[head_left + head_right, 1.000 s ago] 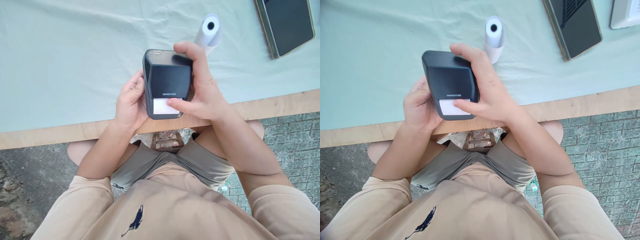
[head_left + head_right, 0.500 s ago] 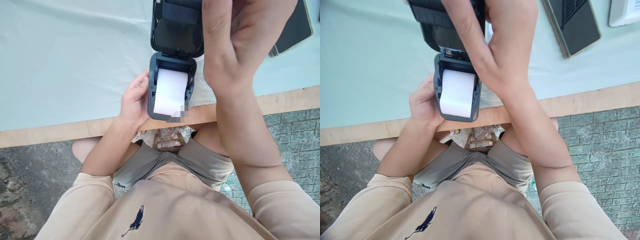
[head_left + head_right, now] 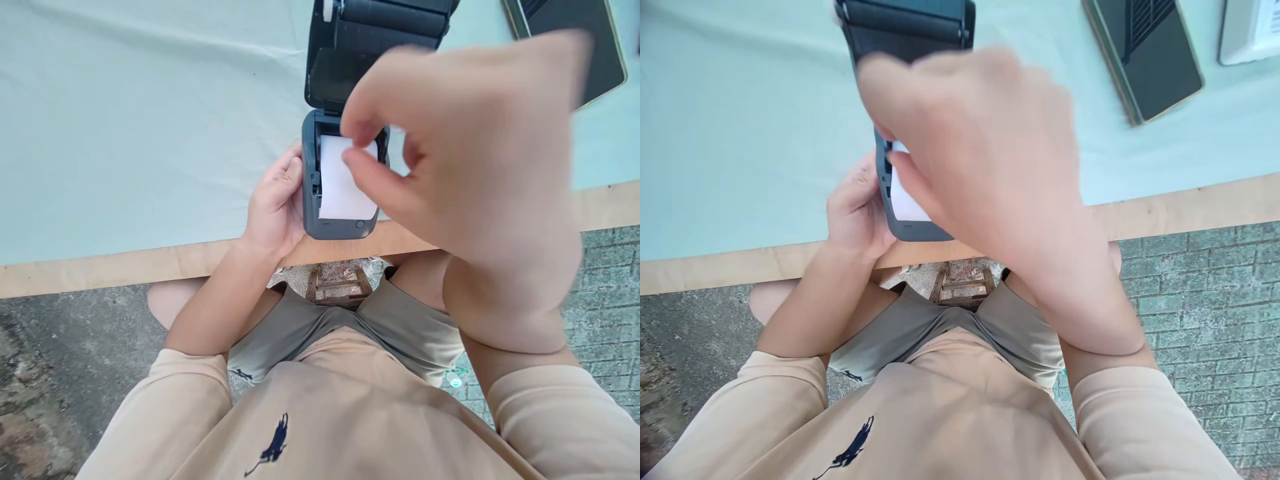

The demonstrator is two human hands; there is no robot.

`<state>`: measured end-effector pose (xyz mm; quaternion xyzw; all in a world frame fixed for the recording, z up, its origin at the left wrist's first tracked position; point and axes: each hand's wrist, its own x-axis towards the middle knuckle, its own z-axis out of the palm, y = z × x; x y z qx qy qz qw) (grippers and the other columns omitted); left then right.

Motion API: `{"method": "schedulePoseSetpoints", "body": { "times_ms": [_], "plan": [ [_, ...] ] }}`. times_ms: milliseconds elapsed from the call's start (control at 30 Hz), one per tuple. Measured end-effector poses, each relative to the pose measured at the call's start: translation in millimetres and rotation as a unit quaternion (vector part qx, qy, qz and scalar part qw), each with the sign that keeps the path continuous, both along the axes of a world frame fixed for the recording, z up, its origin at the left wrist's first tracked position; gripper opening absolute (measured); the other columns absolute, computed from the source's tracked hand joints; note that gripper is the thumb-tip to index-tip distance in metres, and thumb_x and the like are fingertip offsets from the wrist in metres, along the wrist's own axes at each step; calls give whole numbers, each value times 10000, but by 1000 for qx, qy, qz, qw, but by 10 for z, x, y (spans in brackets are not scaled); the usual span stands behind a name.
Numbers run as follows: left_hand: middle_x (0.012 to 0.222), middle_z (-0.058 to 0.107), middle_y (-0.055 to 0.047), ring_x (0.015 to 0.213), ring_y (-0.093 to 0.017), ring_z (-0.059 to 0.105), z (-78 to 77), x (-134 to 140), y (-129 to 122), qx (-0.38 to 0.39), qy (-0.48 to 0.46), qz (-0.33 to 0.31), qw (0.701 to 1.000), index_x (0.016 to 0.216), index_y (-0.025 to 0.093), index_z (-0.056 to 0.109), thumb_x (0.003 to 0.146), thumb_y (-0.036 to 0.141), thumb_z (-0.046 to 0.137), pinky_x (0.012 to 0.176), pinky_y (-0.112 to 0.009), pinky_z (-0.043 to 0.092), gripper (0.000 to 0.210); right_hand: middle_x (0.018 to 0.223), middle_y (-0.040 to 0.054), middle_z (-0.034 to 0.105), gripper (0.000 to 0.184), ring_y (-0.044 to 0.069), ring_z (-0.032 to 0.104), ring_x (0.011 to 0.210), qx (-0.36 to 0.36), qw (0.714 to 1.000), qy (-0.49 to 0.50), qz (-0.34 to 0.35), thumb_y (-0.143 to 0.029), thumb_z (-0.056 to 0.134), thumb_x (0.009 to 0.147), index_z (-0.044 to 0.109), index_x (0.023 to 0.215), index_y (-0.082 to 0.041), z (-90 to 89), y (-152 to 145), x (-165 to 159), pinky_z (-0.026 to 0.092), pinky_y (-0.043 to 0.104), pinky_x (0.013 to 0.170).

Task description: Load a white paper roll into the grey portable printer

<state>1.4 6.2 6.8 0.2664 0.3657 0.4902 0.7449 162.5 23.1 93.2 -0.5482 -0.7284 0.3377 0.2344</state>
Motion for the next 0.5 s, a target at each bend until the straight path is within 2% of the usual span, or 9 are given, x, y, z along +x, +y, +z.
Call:
{"method": "schedulePoseSetpoints", "body": {
  "times_ms": [67, 133, 200, 300, 367, 500],
  "plan": [
    [841, 700, 1, 757, -118, 678, 11, 7, -2, 9, -7, 0, 1000, 954, 190, 677, 935, 277, 506, 729, -232, 562, 193, 799, 72, 580, 72, 289, 615, 909, 5, 988, -156, -3, -268, 640, 793, 594, 800, -213, 67, 11, -42, 563, 434, 735],
    [811, 685, 9, 747, -109, 677, 12, 10, -3, 16, -2, 2, 1000, 903, 194, 676, 949, 272, 486, 716, -216, 566, 211, 865, 74, 622, 71, 275, 609, 826, -1, 962, -273, 9, -246, 623, 797, 608, 862, -223, 69, 36, -76, 546, 467, 708],
    [793, 675, 9, 752, -110, 681, 2, 10, -1, 16, 4, 5, 1000, 881, 193, 676, 948, 277, 496, 716, -208, 569, 209, 886, 78, 636, 119, 265, 599, 784, -7, 955, -297, 20, -247, 617, 796, 608, 914, -236, 30, 51, -85, 527, 452, 668],
    [762, 660, 10, 742, -114, 686, -24, 4, 10, 23, 14, 6, 1000, 870, 198, 672, 930, 318, 539, 690, -202, 573, 188, 778, 79, 596, 117, 242, 580, 744, 1, 960, -280, 27, -238, 611, 786, 593, 901, -234, -26, 35, -66, 478, 380, 622],
    [750, 653, 9, 729, -112, 687, -34, -1, 17, 24, 17, 3, 1000, 857, 199, 667, 921, 340, 550, 675, -200, 574, 194, 754, 71, 579, 120, 230, 577, 746, -1, 958, -285, 24, -231, 588, 799, 590, 919, -243, -28, 15, -59, 449, 358, 636],
    [784, 667, 5, 739, -109, 688, -22, -4, 16, 21, 18, -3, 1000, 876, 199, 669, 927, 321, 527, 676, -201, 569, 193, 847, 61, 617, 189, 236, 591, 794, -23, 944, -329, 17, -235, 537, 824, 584, 1001, -283, 45, -1, -90, 419, 379, 701]
  ]
}}
